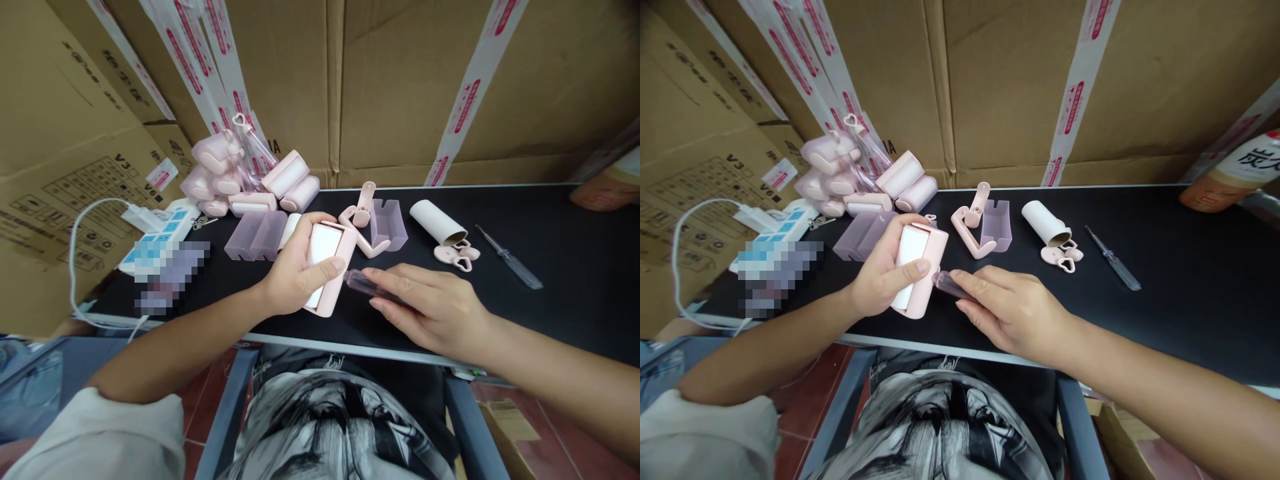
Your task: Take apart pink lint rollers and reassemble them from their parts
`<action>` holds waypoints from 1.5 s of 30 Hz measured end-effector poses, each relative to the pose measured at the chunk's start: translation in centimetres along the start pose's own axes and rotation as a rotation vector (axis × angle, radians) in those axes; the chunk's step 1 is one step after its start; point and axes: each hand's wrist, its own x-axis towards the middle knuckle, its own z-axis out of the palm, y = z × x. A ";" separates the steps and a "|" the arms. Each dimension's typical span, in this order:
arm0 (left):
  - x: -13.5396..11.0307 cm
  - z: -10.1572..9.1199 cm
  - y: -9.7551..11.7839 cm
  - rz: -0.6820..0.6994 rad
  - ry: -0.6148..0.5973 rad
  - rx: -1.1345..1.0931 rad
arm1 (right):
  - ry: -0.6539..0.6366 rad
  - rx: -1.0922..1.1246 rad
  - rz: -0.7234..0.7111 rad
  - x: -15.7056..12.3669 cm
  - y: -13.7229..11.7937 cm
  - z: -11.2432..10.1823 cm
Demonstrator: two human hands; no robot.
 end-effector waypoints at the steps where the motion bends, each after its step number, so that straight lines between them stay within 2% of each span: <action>1: 0.0 0.0 0.0 -0.008 -0.006 0.001 | 0.000 0.005 -0.003 0.0 0.0 0.0; 4: -0.1 0.1 0.0 -0.023 -0.032 0.008 | -0.006 0.012 -0.018 -0.1 0.2 0.1; 9: -0.2 0.5 -0.2 0.029 0.010 0.030 | 0.006 0.017 -0.022 -0.2 0.4 0.3; 13: 0.2 0.5 0.1 0.018 0.010 0.008 | 0.002 -0.010 -0.025 0.4 0.3 0.1; 20: 2.2 -2.2 1.9 0.030 0.103 -0.332 | 0.021 -0.025 0.063 1.9 -0.3 -3.4; 22: 2.4 -2.7 2.2 0.016 0.079 -0.436 | 0.030 0.039 0.096 1.8 -0.4 -4.0; 27: 1.6 -2.0 2.0 0.005 -0.047 -0.525 | 0.028 0.257 0.196 1.5 -1.3 -3.5; 31: 0.9 -1.1 1.5 0.064 -0.041 -0.417 | -0.039 0.411 0.279 1.7 -1.9 -3.0; 36: 0.1 -0.7 1.2 0.081 -0.023 -0.303 | -0.166 0.669 0.477 2.0 -1.9 -2.8; 45: 0.6 0.0 0.5 0.211 -0.089 -0.310 | -0.325 0.796 0.773 3.0 -1.9 -3.4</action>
